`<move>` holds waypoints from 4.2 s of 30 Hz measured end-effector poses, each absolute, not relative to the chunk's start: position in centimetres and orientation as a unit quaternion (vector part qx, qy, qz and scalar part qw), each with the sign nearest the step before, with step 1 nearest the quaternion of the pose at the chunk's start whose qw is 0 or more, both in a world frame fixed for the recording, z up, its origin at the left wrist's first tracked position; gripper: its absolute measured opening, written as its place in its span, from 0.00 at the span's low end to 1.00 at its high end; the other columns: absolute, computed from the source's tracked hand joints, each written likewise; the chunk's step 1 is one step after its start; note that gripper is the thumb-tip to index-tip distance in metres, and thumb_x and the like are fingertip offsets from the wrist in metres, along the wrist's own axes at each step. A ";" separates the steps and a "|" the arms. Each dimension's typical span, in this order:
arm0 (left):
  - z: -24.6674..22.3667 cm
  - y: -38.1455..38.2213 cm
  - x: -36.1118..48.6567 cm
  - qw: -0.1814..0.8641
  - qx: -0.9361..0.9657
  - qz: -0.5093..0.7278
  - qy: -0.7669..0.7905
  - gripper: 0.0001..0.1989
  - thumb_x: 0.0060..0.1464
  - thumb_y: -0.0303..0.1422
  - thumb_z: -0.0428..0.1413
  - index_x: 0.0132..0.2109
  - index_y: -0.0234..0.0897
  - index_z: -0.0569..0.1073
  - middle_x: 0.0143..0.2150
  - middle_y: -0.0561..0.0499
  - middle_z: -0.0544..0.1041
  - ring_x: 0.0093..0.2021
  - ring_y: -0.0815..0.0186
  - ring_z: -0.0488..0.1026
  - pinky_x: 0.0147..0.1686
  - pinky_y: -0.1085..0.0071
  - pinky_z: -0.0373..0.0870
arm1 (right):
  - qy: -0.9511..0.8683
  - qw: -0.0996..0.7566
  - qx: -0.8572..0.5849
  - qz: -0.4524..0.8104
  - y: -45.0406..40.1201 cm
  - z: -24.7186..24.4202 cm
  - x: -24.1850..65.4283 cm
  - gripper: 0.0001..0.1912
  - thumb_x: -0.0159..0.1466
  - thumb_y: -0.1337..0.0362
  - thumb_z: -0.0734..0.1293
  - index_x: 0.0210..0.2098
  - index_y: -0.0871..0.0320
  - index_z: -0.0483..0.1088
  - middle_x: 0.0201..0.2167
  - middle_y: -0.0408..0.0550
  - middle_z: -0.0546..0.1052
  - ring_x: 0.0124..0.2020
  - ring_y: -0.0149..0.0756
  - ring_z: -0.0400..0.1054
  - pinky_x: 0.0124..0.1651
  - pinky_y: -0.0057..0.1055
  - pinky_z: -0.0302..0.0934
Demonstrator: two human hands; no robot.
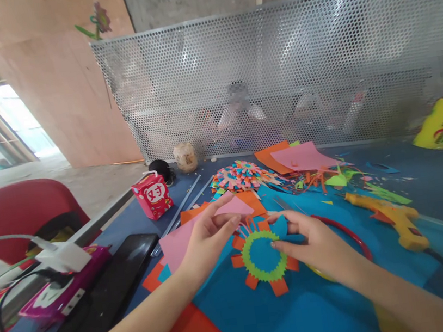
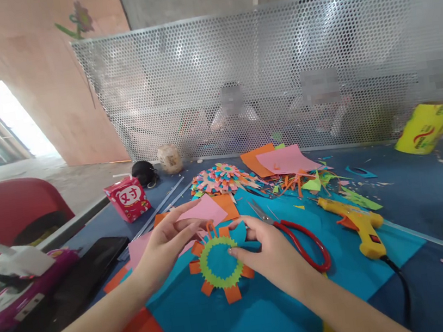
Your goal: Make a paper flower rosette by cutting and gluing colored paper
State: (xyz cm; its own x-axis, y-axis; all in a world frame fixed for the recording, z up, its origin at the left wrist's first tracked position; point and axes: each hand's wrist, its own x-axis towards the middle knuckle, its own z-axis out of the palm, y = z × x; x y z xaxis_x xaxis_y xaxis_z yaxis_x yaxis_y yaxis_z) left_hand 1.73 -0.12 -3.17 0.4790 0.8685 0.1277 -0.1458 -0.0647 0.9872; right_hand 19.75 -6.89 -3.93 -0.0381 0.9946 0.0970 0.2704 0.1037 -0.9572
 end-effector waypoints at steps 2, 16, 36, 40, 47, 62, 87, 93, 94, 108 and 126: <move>-3.3 -0.1 1.8 0.621 0.600 0.407 0.297 0.27 0.48 0.34 0.58 0.54 0.35 0.61 0.34 0.49 0.77 0.38 0.66 0.73 0.39 0.71 0.66 | -0.581 0.457 -0.528 0.419 -6.8 -4.0 19.9 0.15 0.55 0.63 0.66 0.42 0.55 0.65 0.37 0.45 0.78 0.42 0.39 0.72 0.41 0.32 0.68; -4.1 0.5 1.9 0.607 0.611 0.401 0.313 0.22 0.45 0.30 0.60 0.48 0.35 0.64 0.29 0.54 0.74 0.30 0.70 0.71 0.32 0.71 0.66 | -0.539 0.493 -0.532 0.428 -6.4 -4.2 20.2 0.16 0.51 0.62 0.69 0.39 0.55 0.65 0.36 0.47 0.77 0.40 0.42 0.72 0.41 0.36 0.67; -3.8 0.5 1.7 0.594 0.608 0.416 0.324 0.23 0.44 0.32 0.61 0.48 0.33 0.65 0.29 0.51 0.77 0.33 0.67 0.74 0.37 0.69 0.68 | -0.522 0.494 -0.583 0.380 -5.8 -4.6 21.2 0.20 0.51 0.56 0.67 0.39 0.59 0.65 0.36 0.52 0.76 0.38 0.46 0.71 0.40 0.40 0.65; -3.8 0.3 1.8 0.588 0.607 0.417 0.335 0.24 0.43 0.32 0.61 0.48 0.33 0.65 0.30 0.50 0.77 0.33 0.65 0.74 0.38 0.68 0.68 | -0.503 0.496 -0.595 0.383 -5.8 -4.4 21.3 0.20 0.50 0.54 0.68 0.39 0.58 0.65 0.28 0.45 0.76 0.32 0.41 0.71 0.33 0.34 0.65; -3.5 0.4 1.8 0.543 0.644 0.402 0.360 0.20 0.45 0.36 0.59 0.46 0.34 0.66 0.30 0.48 0.77 0.33 0.63 0.74 0.36 0.66 0.68 | -0.498 0.456 -0.625 0.391 -5.9 -4.9 21.2 0.19 0.50 0.58 0.68 0.39 0.60 0.67 0.22 0.40 0.72 0.21 0.32 0.66 0.20 0.26 0.57; -3.7 0.7 0.5 0.063 0.904 0.121 0.406 0.24 0.51 0.38 0.49 0.52 0.26 0.66 0.49 0.29 0.71 0.51 0.42 0.67 0.46 0.48 0.61 | -0.551 0.516 -0.635 0.165 -6.3 -3.1 22.1 0.11 0.55 0.55 0.62 0.34 0.54 0.64 0.30 0.46 0.74 0.30 0.40 0.69 0.34 0.34 0.63; -3.0 0.6 0.1 0.108 0.888 0.096 0.437 0.41 0.38 0.53 0.56 0.58 0.36 0.61 0.56 0.38 0.66 0.54 0.46 0.62 0.50 0.53 0.59 | -0.525 0.566 -0.631 0.083 -6.1 -2.4 22.6 0.12 0.53 0.54 0.63 0.30 0.56 0.66 0.25 0.46 0.75 0.26 0.39 0.69 0.29 0.32 0.64; -3.4 1.2 0.3 0.158 0.845 0.116 0.497 0.36 0.40 0.47 0.57 0.55 0.36 0.63 0.54 0.41 0.67 0.54 0.50 0.63 0.50 0.60 0.62 | -0.522 0.574 -0.623 0.100 -6.1 -2.5 22.5 0.13 0.52 0.54 0.63 0.31 0.56 0.67 0.26 0.47 0.76 0.27 0.40 0.70 0.30 0.33 0.65; -3.5 1.2 0.2 0.169 0.843 0.124 0.495 0.35 0.39 0.47 0.57 0.55 0.38 0.63 0.53 0.42 0.67 0.53 0.51 0.63 0.49 0.61 0.62 | -0.521 0.575 -0.623 0.102 -6.0 -2.6 22.5 0.13 0.52 0.54 0.63 0.31 0.56 0.67 0.26 0.47 0.75 0.27 0.40 0.70 0.31 0.33 0.65; -3.2 1.3 0.2 0.236 0.864 0.145 0.421 0.20 0.45 0.31 0.51 0.48 0.38 0.68 0.30 0.54 0.71 0.30 0.66 0.67 0.28 0.73 0.60 | -0.550 0.547 -0.619 0.119 -5.4 -3.7 22.7 0.11 0.55 0.55 0.62 0.32 0.56 0.66 0.29 0.47 0.75 0.30 0.39 0.70 0.31 0.32 0.64; -4.1 3.6 -0.7 0.016 0.842 0.125 0.525 0.18 0.53 0.38 0.46 0.47 0.35 0.70 0.50 0.41 0.71 0.51 0.54 0.66 0.46 0.60 0.62 | -0.650 0.500 -0.572 0.007 -6.3 -5.1 21.6 0.05 0.60 0.62 0.61 0.36 0.54 0.65 0.32 0.45 0.74 0.30 0.35 0.71 0.35 0.30 0.65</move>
State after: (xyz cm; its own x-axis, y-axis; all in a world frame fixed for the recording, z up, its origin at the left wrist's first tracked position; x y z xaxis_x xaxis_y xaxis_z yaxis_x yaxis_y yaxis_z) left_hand -0.69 3.59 -4.07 0.4176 0.8880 0.1928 0.8798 -0.4481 0.1584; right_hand 21.57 -6.29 -5.07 0.1543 0.7512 0.6418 0.7375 0.3446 -0.5807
